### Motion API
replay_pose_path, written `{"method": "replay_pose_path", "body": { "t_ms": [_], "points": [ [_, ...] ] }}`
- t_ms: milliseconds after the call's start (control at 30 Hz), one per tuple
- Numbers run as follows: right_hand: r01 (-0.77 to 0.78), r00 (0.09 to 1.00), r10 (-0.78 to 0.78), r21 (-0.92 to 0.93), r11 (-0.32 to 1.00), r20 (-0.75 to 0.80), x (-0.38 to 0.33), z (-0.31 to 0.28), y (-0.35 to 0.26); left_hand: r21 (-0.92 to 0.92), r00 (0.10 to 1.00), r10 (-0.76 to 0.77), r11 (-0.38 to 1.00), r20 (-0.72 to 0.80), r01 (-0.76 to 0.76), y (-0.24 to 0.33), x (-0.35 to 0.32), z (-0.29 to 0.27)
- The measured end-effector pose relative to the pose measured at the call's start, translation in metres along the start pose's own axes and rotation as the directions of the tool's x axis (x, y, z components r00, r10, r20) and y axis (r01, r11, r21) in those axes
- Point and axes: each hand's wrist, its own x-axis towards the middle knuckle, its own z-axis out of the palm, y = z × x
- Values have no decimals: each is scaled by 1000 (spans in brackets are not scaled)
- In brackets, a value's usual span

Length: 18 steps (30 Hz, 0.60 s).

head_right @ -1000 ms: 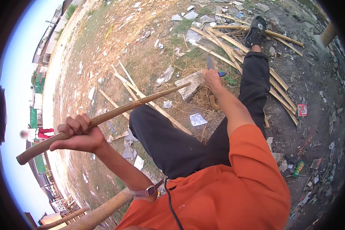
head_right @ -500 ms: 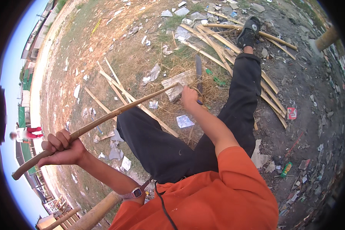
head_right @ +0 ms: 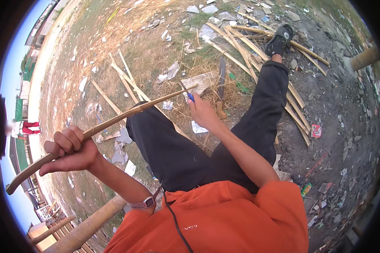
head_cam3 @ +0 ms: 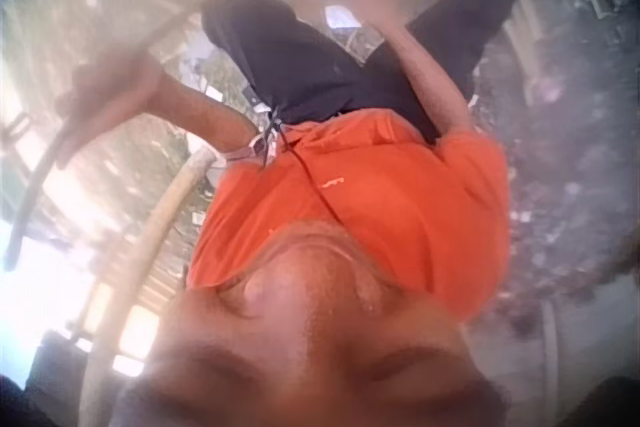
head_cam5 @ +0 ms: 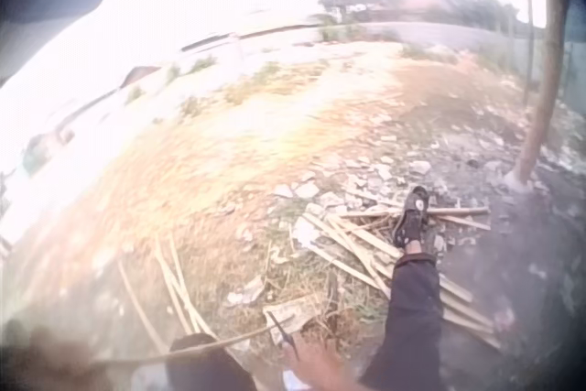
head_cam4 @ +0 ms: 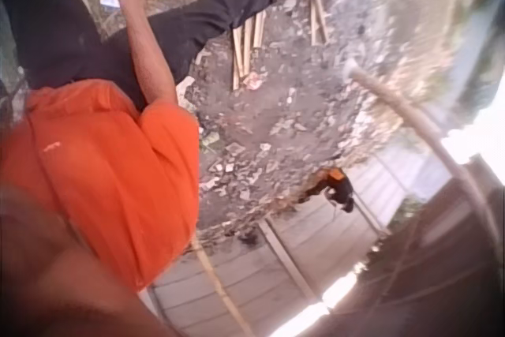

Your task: The person sits on the ground and uses a knife to sharpen a thin bamboo stick, holding it with the left hand and scraping the blade along the surface. The person then picks up a thicker bamboo pole and continues to sharpen it with the same knife.

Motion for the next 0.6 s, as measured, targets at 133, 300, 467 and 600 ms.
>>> {"method": "replay_pose_path", "body": {
  "t_ms": [133,300,467,600],
  "points": [
    [149,988,-151,38,988,29,-52,-29,-90,-44,985,21,999,169,-14,-8,-1,10],
    [140,989,-146,-167,976,-25,-68,-25,-107,-89,933,35,996,358,-3,-12,-2,28],
    [119,983,-151,-262,958,-108,-77,-9,-106,-112,928,44,994,370,-3,-8,-6,27],
    [125,978,-169,-306,944,-120,-70,12,-98,-109,945,27,994,325,9,-4,-8,14]
  ]
}}
